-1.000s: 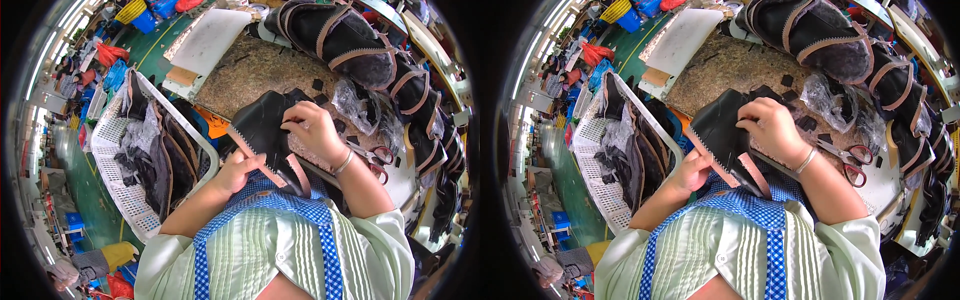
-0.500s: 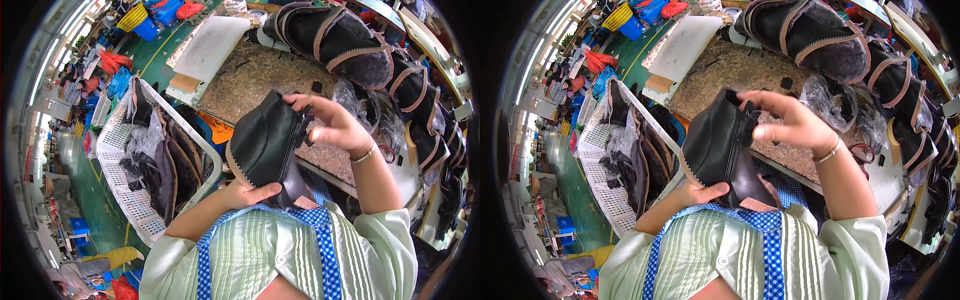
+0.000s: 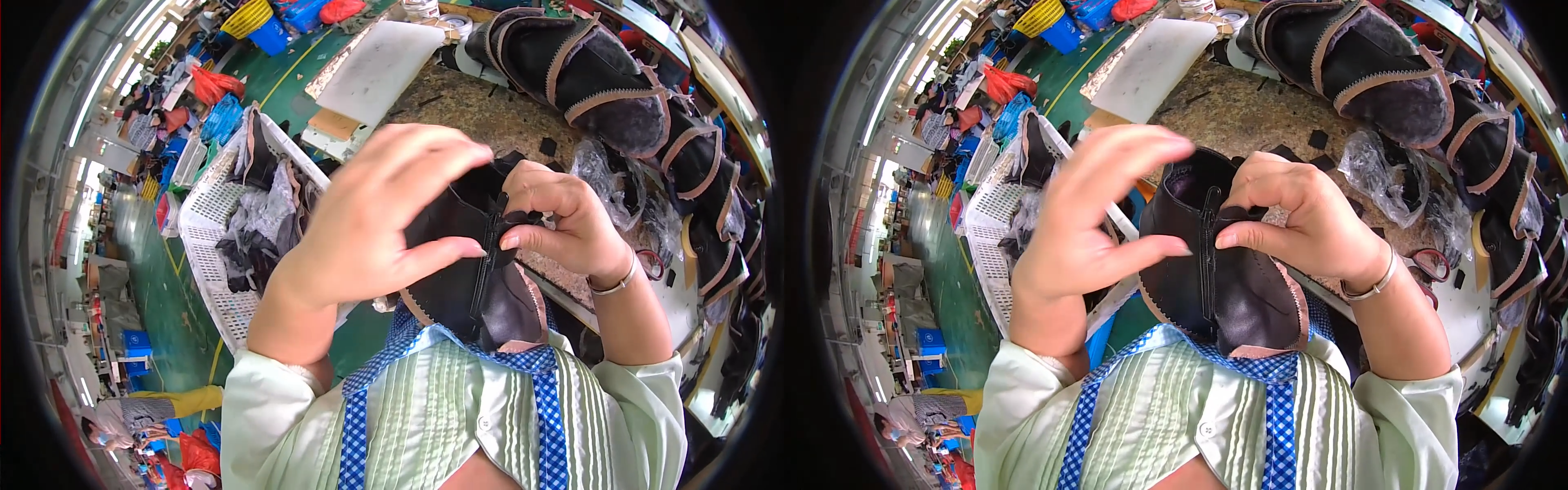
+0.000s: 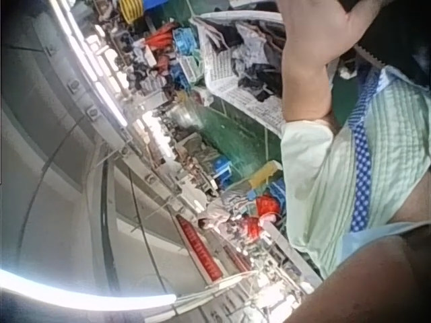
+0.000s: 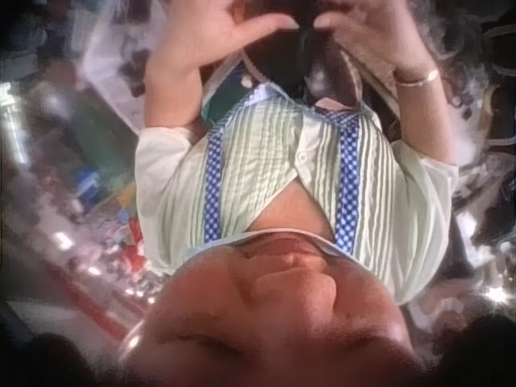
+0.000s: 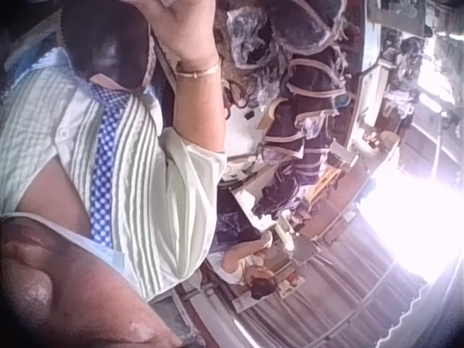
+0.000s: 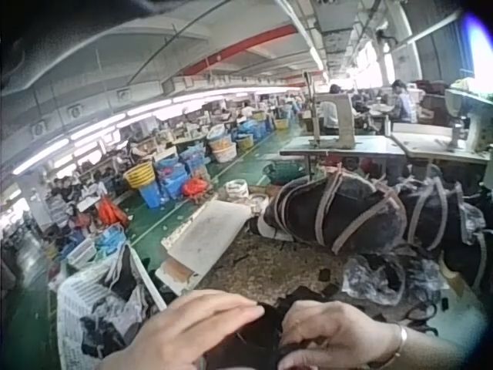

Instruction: Trimming excess material and inspecting zippers on leather boot uppers at a factory workbench.

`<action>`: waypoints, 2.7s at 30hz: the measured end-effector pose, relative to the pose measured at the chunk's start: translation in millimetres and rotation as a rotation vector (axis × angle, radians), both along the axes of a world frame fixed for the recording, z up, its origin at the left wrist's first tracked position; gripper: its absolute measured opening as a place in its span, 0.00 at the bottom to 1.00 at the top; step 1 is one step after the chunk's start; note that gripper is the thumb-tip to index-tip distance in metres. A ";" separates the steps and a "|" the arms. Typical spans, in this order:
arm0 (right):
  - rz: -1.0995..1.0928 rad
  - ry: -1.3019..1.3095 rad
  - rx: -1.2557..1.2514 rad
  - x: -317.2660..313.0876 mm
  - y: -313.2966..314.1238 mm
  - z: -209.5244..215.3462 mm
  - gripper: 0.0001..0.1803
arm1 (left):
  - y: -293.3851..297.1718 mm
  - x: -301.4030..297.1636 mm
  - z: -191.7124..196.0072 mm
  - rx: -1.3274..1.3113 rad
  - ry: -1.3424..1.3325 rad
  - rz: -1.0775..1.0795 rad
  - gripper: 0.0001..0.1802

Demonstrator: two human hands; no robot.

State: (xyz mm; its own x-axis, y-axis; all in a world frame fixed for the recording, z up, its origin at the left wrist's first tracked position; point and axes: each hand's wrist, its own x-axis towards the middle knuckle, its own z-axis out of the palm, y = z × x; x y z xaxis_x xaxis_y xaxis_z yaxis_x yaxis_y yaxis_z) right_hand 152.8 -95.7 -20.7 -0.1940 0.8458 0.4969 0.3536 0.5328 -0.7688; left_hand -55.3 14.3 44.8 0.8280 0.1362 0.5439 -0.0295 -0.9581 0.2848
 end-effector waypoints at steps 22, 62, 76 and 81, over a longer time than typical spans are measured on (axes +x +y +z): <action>-0.283 0.164 -0.130 -22.3 -13.4 -1.5 0.07 | 16.3 -1.6 -44.0 -0.422 0.106 -0.229 0.14; -0.488 -0.756 0.485 -47.2 -54.6 -41.6 0.14 | -8.4 0.7 -119.9 -1.410 -0.248 0.345 0.34; -0.485 -0.657 0.503 -43.6 -51.0 -51.9 0.17 | -6.0 4.6 -119.7 -1.498 -0.268 0.338 0.35; -0.485 -0.499 0.464 -42.0 -51.6 -50.9 0.15 | -1.9 4.3 -120.7 -1.516 -0.273 0.324 0.38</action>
